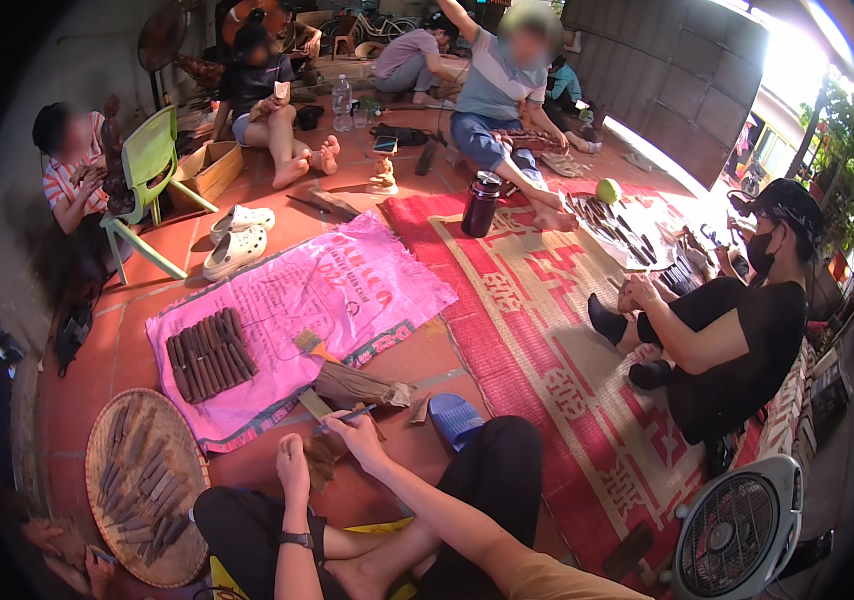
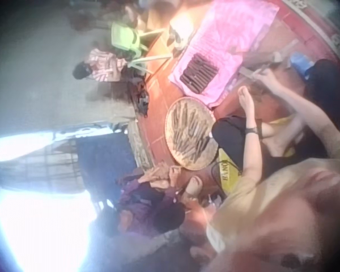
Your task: The person sits on the floor and uses a small knife to carve and shape a piece of wood held in their left hand. They repeatedly scrape the surface of the wood to remove shavings, refining its shape. Finished wooden pieces are visible on a woven tray nearby.
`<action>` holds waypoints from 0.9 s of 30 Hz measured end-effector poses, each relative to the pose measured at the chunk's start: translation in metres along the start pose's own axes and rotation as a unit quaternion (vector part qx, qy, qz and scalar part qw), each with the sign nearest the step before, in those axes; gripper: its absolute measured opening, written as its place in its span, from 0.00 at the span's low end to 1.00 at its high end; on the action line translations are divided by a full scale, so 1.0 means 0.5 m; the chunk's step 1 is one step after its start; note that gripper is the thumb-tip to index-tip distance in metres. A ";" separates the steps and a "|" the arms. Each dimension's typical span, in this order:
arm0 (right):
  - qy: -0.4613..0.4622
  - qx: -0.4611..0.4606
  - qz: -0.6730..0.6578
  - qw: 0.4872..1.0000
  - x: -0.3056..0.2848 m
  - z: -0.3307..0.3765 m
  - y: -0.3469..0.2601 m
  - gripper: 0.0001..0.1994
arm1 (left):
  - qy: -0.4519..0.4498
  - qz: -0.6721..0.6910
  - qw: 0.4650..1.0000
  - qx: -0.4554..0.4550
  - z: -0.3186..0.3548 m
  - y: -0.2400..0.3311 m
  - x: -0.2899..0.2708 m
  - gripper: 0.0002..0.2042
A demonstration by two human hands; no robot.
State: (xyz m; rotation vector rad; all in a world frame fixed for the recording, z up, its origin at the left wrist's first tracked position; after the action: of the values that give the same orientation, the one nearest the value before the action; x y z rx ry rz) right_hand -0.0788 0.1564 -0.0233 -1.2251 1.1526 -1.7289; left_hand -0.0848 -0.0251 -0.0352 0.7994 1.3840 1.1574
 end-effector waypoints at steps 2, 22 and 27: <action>0.008 -0.002 -0.011 1.000 -0.019 -0.008 0.001 0.08 | -0.008 0.005 1.000 0.019 -0.001 0.012 0.019 0.18; -0.013 -0.029 0.079 0.996 -0.001 -0.004 -0.004 0.10 | -0.048 0.017 0.999 -0.015 -0.023 -0.025 0.015 0.21; -0.016 -0.033 0.079 0.996 0.000 0.001 -0.015 0.10 | -0.042 0.035 0.998 -0.022 -0.019 -0.024 0.016 0.21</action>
State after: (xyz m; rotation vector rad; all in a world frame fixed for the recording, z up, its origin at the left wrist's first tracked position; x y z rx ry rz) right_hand -0.0789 0.1589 -0.0162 -1.1629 1.2618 -1.5597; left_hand -0.0935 -0.0229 -0.0500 0.8605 1.2662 1.1908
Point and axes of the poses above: each hand's wrist, its own z-axis away from the middle knuckle, its own x-axis out of the palm, y = z × x, the point moved 7 cm from there along -z, towards the middle knuckle, and after that the axes turned 5 degrees about y, right-handed, at the moved point
